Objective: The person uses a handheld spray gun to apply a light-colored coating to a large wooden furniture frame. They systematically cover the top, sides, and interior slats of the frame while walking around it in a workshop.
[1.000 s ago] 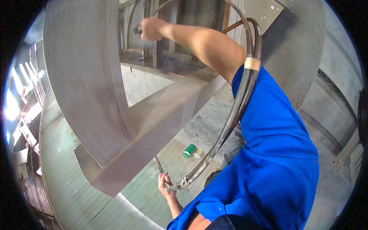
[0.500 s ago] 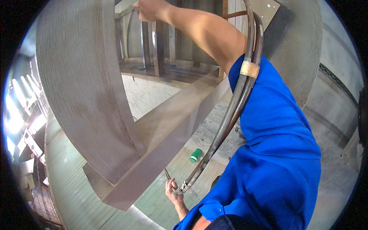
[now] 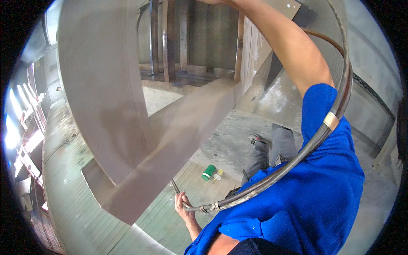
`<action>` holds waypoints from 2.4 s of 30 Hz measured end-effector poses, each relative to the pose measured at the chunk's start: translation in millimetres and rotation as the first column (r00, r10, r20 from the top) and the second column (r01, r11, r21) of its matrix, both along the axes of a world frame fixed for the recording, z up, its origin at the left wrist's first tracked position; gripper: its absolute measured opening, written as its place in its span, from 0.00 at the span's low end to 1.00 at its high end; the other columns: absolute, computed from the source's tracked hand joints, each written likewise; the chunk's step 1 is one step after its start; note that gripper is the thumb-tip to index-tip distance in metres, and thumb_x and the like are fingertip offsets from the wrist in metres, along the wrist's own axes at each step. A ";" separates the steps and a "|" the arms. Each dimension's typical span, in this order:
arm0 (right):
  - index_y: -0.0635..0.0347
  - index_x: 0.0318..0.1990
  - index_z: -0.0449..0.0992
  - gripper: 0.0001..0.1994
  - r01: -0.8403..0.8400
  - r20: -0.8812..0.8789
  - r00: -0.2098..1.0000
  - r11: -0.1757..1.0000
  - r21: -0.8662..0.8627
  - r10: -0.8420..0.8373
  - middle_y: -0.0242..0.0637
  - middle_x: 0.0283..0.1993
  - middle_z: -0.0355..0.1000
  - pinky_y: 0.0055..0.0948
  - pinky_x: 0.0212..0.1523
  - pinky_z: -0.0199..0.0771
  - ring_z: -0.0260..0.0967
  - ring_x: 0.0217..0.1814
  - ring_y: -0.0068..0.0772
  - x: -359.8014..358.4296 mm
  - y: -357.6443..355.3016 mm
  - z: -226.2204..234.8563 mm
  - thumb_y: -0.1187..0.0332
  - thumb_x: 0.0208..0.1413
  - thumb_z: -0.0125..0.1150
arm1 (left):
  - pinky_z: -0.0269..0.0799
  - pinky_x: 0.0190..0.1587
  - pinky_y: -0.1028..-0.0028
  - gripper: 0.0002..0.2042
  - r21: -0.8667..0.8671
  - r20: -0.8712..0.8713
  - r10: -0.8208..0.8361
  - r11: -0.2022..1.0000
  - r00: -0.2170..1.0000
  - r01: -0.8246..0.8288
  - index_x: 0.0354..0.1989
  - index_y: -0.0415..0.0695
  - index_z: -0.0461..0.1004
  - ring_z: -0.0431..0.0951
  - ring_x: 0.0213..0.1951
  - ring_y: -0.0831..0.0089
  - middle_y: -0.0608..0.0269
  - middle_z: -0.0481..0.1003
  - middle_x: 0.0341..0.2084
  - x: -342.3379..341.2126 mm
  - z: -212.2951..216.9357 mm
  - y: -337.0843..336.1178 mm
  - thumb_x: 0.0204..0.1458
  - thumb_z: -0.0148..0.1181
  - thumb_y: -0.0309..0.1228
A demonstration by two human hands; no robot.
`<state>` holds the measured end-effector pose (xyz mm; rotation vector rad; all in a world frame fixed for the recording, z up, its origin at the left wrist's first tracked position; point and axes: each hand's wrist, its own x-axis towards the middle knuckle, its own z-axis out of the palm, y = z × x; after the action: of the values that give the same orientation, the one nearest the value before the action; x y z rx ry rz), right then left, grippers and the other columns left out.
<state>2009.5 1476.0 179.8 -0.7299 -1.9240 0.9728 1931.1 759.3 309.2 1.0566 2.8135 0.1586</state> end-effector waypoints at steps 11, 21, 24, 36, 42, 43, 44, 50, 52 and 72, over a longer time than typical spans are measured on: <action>0.38 0.64 0.77 0.26 -0.199 0.332 0.909 0.961 -0.191 0.254 0.46 0.52 0.81 0.42 0.57 0.78 0.80 0.52 0.49 47.8 -78.1 1.6 0.62 0.54 0.63 | 0.73 0.39 0.66 0.05 -0.060 0.036 0.026 0.998 0.999 -0.023 0.42 0.42 0.80 0.78 0.35 0.60 0.54 0.77 0.32 16.3 40.4 -10.7 0.62 0.59 0.25; 0.42 0.65 0.75 0.27 -0.241 0.420 0.839 0.927 -0.286 0.347 0.48 0.43 0.82 0.45 0.54 0.79 0.81 0.45 0.51 42.2 -84.3 -34.8 0.67 0.54 0.61 | 0.73 0.41 0.57 0.11 0.010 0.031 0.053 0.999 0.998 -0.053 0.41 0.42 0.81 0.79 0.37 0.50 0.50 0.77 0.33 25.6 9.0 -12.1 0.65 0.58 0.37; 0.48 0.65 0.75 0.26 -0.021 0.428 0.901 0.994 -0.109 0.066 0.45 0.36 0.83 0.42 0.45 0.81 0.82 0.38 0.44 24.6 -50.0 -33.9 0.64 0.56 0.63 | 0.73 0.40 0.58 0.11 -0.012 -0.001 0.045 0.999 0.999 -0.045 0.40 0.43 0.81 0.79 0.37 0.51 0.50 0.78 0.33 25.7 19.3 -20.7 0.66 0.57 0.37; 0.60 0.65 0.71 0.25 -0.246 -0.540 0.840 0.926 -0.285 0.057 0.40 0.53 0.80 0.31 0.54 0.77 0.76 0.56 0.30 125.6 -105.8 14.9 0.75 0.58 0.62 | 0.73 0.38 0.62 0.06 0.080 -0.023 -0.015 0.997 1.000 0.017 0.38 0.40 0.79 0.78 0.32 0.54 0.52 0.76 0.28 -11.6 -8.5 -60.4 0.62 0.58 0.28; 0.59 0.48 0.80 0.11 0.418 -0.058 0.837 0.703 -0.576 -0.545 0.33 0.33 0.79 0.19 0.21 0.61 0.73 0.28 0.21 230.8 -308.9 49.0 0.65 0.62 0.66 | 0.72 0.36 0.64 0.05 0.207 -0.021 0.004 0.978 1.000 0.001 0.37 0.41 0.78 0.76 0.31 0.58 0.54 0.74 0.28 -68.5 -32.0 -125.0 0.62 0.59 0.28; 0.61 0.47 0.79 0.11 0.489 0.034 0.802 0.623 -0.610 -0.596 0.34 0.35 0.78 0.20 0.20 0.62 0.75 0.31 0.22 238.9 -347.2 52.7 0.65 0.64 0.65 | 0.72 0.36 0.65 0.05 0.219 -0.023 -0.001 0.976 1.000 0.006 0.37 0.41 0.78 0.76 0.30 0.59 0.55 0.74 0.27 -78.9 -37.4 -139.6 0.62 0.59 0.28; 0.63 0.47 0.78 0.11 0.522 0.083 0.788 0.591 -0.615 -0.610 0.34 0.37 0.78 0.21 0.20 0.64 0.76 0.35 0.24 242.8 -382.5 55.3 0.65 0.65 0.64 | 0.71 0.36 0.65 0.05 0.234 -0.036 0.001 0.972 0.999 0.008 0.36 0.41 0.78 0.75 0.29 0.60 0.55 0.73 0.27 -90.1 -44.9 -154.2 0.62 0.60 0.28; 0.62 0.46 0.78 0.09 0.540 0.125 0.787 0.575 -0.614 -0.604 0.34 0.36 0.77 0.21 0.18 0.66 0.76 0.34 0.25 199.1 -579.6 63.0 0.66 0.67 0.61 | 0.71 0.35 0.68 0.06 0.445 -0.039 0.087 0.894 0.995 -0.061 0.35 0.40 0.79 0.74 0.29 0.65 0.59 0.73 0.25 -168.4 -69.5 -268.6 0.63 0.61 0.29; 0.62 0.47 0.77 0.09 0.527 0.151 0.812 0.596 -0.606 -0.564 0.34 0.36 0.77 0.21 0.18 0.65 0.75 0.34 0.25 167.3 -631.9 75.5 0.66 0.67 0.61 | 0.72 0.36 0.68 0.07 0.483 -0.054 0.122 0.872 0.991 -0.081 0.36 0.38 0.79 0.75 0.29 0.66 0.59 0.75 0.26 -195.1 -67.0 -311.2 0.64 0.60 0.29; 0.48 0.68 0.71 0.27 0.748 0.597 0.589 0.647 -0.146 -0.545 0.49 0.52 0.80 0.38 0.56 0.75 0.79 0.53 0.46 -151.2 -615.9 156.1 0.62 0.60 0.63 | 0.76 0.47 0.67 0.16 0.562 0.195 0.289 0.750 0.937 -0.348 0.45 0.33 0.82 0.80 0.40 0.68 0.53 0.83 0.38 -516.4 -106.5 -327.0 0.64 0.63 0.37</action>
<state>1858.3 860.1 335.9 -1.9603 -1.6102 0.6949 1414.7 432.3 202.7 0.5890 2.8853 1.1571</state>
